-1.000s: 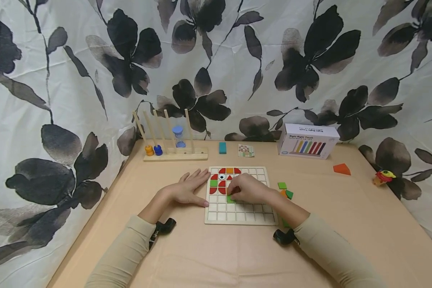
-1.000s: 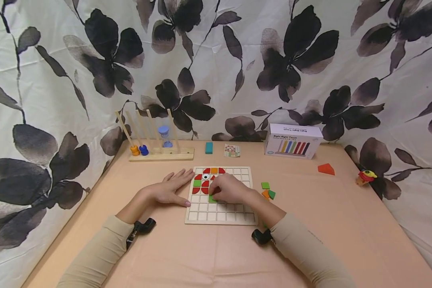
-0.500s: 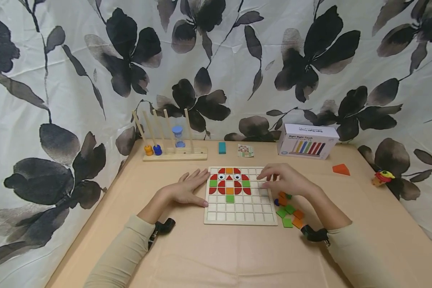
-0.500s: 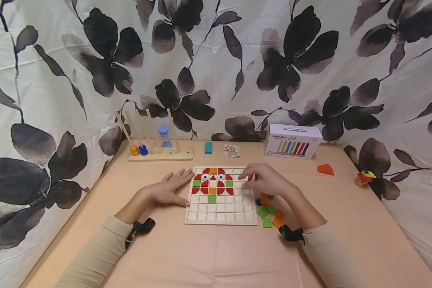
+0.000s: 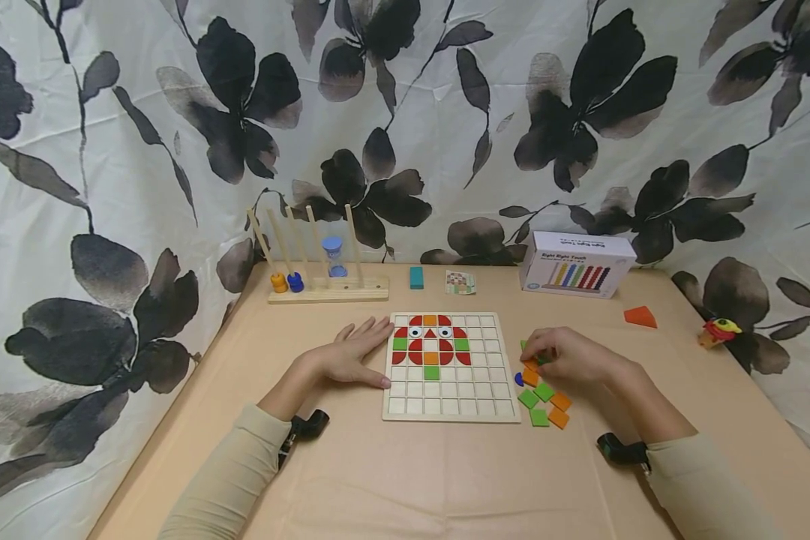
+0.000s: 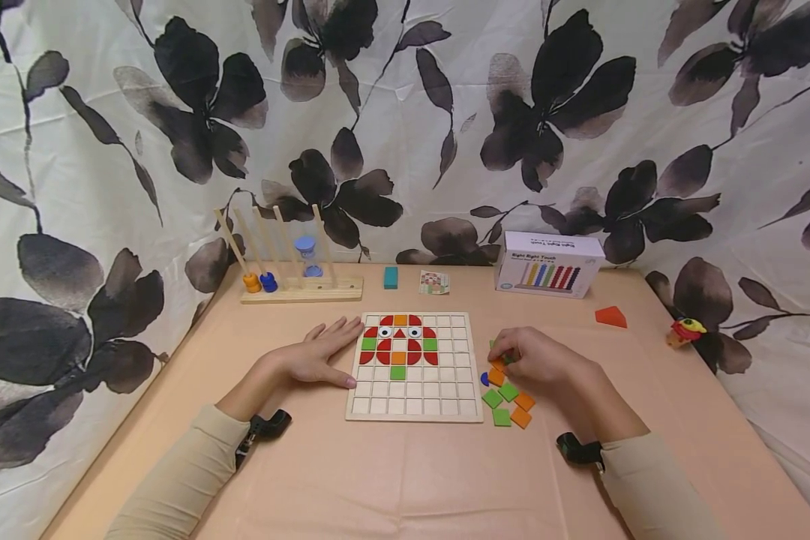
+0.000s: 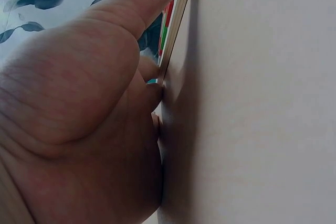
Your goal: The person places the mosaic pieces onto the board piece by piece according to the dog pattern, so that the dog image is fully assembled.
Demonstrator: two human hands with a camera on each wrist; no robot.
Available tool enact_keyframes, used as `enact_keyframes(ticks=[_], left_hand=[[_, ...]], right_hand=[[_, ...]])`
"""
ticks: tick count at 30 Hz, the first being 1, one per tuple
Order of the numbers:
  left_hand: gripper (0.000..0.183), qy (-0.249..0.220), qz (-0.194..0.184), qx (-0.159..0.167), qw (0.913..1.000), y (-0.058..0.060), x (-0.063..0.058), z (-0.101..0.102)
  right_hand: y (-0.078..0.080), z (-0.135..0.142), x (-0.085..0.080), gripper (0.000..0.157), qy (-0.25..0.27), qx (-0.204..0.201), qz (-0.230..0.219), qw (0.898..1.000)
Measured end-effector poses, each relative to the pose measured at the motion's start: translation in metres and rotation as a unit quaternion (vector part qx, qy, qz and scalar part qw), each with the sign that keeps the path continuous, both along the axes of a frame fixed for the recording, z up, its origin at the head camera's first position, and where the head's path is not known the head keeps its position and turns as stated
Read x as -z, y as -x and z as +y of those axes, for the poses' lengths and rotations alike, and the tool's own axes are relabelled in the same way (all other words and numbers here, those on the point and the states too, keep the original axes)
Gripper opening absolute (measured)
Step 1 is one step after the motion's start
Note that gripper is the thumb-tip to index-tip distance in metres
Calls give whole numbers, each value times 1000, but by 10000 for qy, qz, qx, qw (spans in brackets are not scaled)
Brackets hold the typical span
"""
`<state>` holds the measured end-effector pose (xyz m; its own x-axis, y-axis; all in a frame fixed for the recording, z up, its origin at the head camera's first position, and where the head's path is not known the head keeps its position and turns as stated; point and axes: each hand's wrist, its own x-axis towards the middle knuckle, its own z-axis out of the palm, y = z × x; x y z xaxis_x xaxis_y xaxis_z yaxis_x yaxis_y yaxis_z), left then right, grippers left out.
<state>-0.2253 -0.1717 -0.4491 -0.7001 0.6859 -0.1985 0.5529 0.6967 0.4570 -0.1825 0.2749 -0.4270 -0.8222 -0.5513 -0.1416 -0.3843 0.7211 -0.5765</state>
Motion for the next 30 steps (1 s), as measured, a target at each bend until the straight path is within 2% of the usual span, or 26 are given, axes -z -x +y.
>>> enact_keyframes(ticks=[7, 11, 15, 18, 21, 25, 30], left_hand=[[110, -15, 36, 0, 10000, 0, 1, 0], [111, -19, -5, 2, 10000, 0, 0, 0], [112, -5, -4, 8, 10000, 0, 0, -1], [111, 2, 20, 18, 10000, 0, 0, -1], [111, -15, 24, 49, 10000, 0, 0, -1], [111, -51, 28, 96, 9999, 0, 0, -1], [110, -47, 63, 109, 9999, 0, 0, -1]], right_hand=[[0, 5, 2, 27, -119, 86, 166, 9998], [1, 7, 1, 27, 57, 249, 178, 9995], [4, 3, -3, 29, 304, 369, 438, 9979], [7, -8, -10, 28, 538, 206, 875, 9945], [9, -26, -16, 25, 836, 15, 1103, 9904], [10, -56, -19, 20, 989, -240, 970, 9901], [11, -95, -14, 19, 694, -822, 1061, 9885]])
